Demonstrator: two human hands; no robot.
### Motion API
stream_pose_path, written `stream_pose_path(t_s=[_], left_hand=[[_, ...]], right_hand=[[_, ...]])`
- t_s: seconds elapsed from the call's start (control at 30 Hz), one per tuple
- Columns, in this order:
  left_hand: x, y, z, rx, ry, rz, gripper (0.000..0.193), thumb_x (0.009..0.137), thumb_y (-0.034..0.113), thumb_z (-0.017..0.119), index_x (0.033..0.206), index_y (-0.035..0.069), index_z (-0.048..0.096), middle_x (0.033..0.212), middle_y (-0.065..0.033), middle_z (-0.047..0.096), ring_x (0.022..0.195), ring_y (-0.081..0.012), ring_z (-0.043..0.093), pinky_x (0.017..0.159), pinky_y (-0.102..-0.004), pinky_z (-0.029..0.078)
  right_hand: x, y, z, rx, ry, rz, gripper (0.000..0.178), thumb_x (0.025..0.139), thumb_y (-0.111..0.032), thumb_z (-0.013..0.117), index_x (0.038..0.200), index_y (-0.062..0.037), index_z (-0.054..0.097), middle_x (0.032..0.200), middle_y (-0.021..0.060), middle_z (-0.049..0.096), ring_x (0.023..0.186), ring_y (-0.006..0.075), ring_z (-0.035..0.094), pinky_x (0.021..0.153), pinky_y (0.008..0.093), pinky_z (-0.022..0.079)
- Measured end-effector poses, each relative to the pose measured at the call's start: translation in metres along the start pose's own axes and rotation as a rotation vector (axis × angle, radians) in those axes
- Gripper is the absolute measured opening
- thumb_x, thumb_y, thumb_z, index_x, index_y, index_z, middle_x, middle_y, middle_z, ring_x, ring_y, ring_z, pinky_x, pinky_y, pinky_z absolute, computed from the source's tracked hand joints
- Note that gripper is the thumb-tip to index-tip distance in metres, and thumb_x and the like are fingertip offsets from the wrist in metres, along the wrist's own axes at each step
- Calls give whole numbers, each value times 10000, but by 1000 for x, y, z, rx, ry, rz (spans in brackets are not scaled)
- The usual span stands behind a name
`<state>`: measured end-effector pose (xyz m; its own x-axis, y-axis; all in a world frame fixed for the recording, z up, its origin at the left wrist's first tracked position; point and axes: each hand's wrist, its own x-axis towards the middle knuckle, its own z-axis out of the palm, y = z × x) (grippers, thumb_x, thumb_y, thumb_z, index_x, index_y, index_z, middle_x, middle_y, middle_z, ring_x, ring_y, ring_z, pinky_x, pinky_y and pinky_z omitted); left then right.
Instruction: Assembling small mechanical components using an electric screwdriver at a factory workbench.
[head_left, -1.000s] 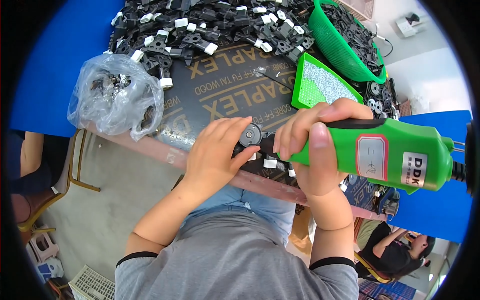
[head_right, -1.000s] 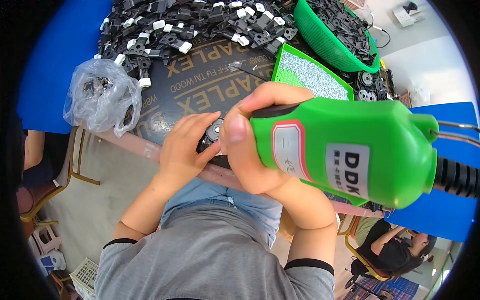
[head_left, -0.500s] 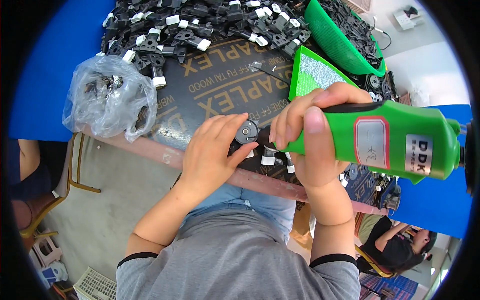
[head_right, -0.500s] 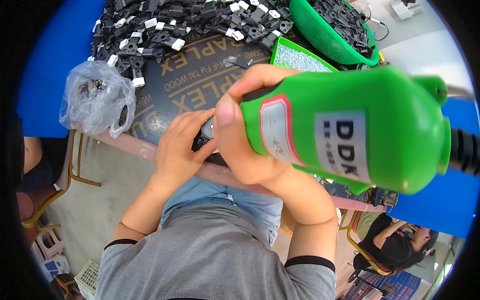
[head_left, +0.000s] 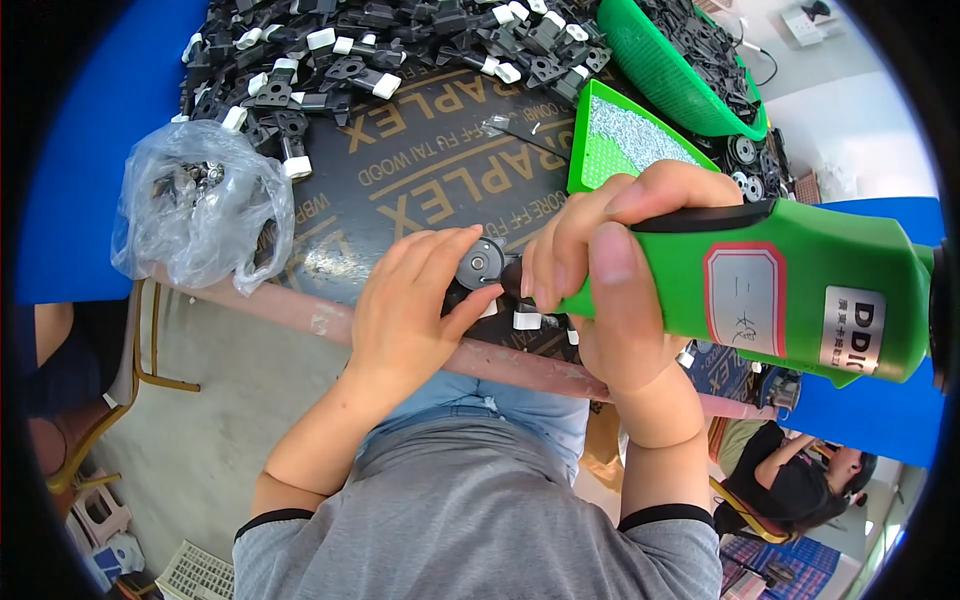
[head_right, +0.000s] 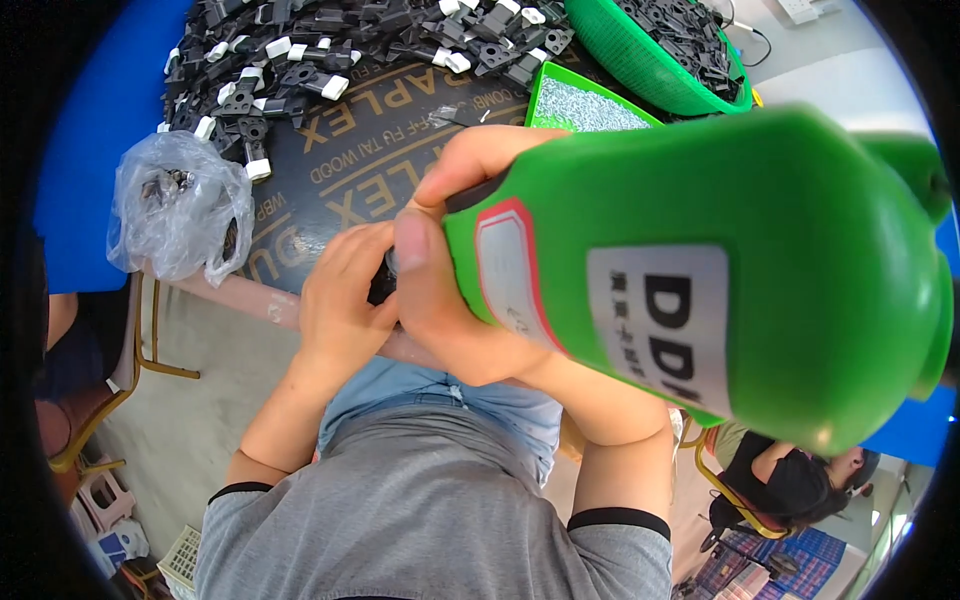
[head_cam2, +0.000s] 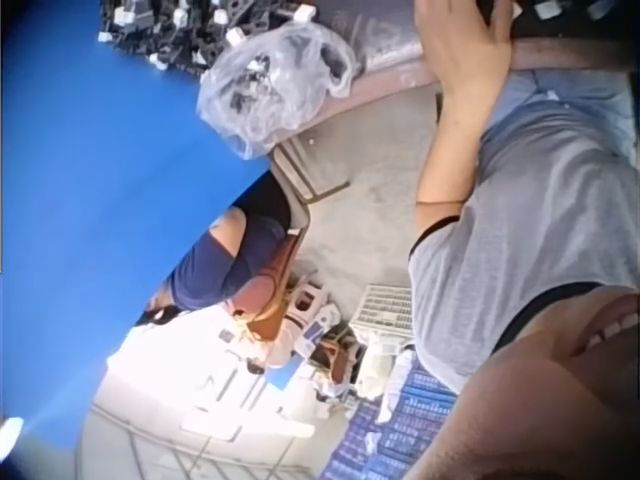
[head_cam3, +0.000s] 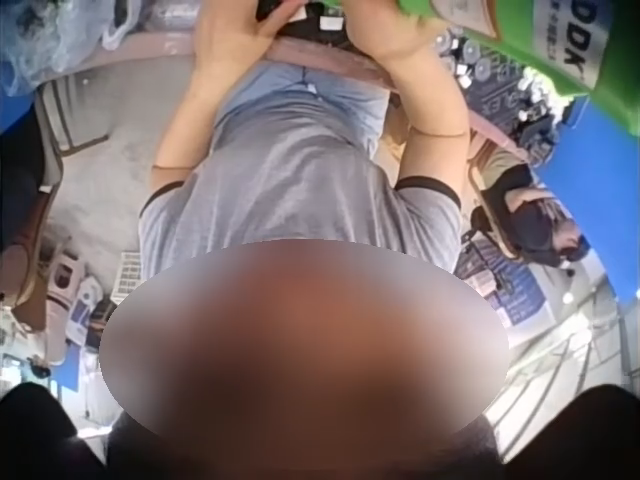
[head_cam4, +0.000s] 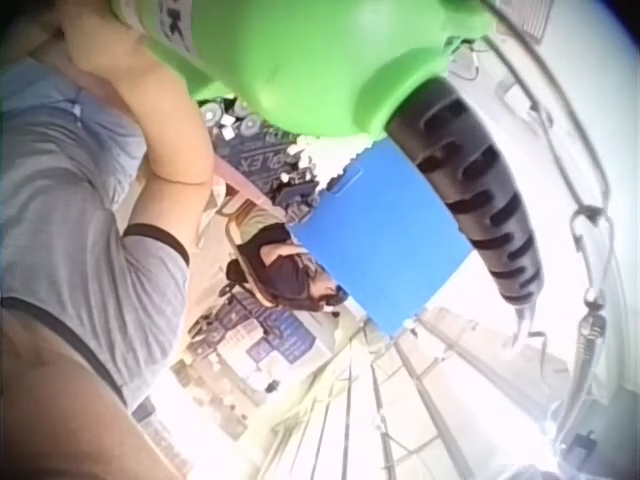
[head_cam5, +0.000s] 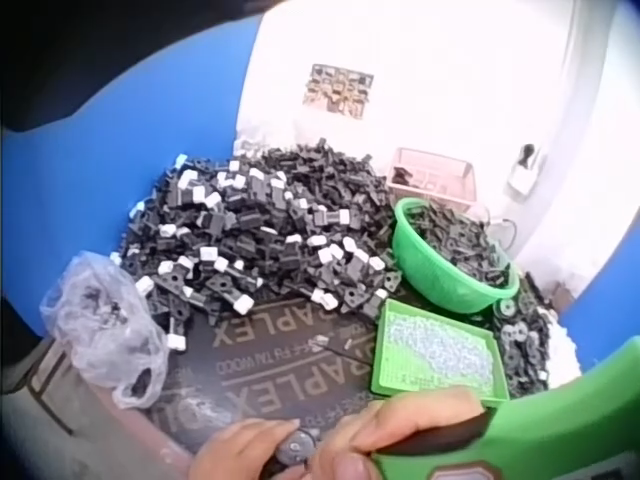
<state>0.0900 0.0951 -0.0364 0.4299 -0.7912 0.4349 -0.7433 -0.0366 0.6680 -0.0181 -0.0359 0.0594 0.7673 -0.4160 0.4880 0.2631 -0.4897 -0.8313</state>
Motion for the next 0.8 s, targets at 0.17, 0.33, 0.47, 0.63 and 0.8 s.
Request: stream_pose_path(t_s=[0.17, 0.33, 0.47, 0.63, 0.8], left_hand=[[0, -1, -1, 3, -3, -12, 508, 762, 213, 786, 1209, 51, 606, 1124, -122, 654, 1039, -336, 601, 882, -421, 490], [-1, 0, -2, -8, 11, -50, 500, 759, 236, 787, 1190, 53, 610, 1083, -125, 657, 1016, -346, 600, 869, -426, 483], [-2, 0, 1, 23, 27, -9, 489, 766, 259, 783, 1173, 48, 613, 1064, -135, 658, 1005, -352, 602, 864, -424, 481], [-1, -2, 0, -26, 43, -29, 473, 770, 232, 800, 1166, 39, 627, 1077, -138, 663, 990, -331, 616, 867, -398, 490], [8, 17, -11, -412, 20, -231, 451, 794, 149, 797, 1199, 34, 636, 1096, -126, 673, 959, -226, 663, 851, -301, 507]], right_hand=[[8, 8, 4, 29, -25, -79, 228, 953, -107, 581, 1047, -84, 374, 637, 91, 497, 503, 174, 494, 499, 324, 474], [10, 5, 15, -72, -27, -143, 212, 940, -57, 565, 1031, -55, 374, 615, 102, 501, 473, 173, 489, 465, 317, 473], [4, 10, 14, -44, 46, -121, 220, 940, -57, 566, 1060, -47, 383, 632, 104, 501, 473, 174, 490, 469, 325, 484], [21, -8, -23, 218, 308, -167, 209, 976, -176, 547, 1085, -23, 454, 706, 116, 554, 582, 204, 567, 563, 356, 521], [15, -15, -88, -454, 572, 144, 435, 923, -411, 669, 1034, 0, 580, 833, 82, 628, 763, 155, 604, 747, 306, 497]])
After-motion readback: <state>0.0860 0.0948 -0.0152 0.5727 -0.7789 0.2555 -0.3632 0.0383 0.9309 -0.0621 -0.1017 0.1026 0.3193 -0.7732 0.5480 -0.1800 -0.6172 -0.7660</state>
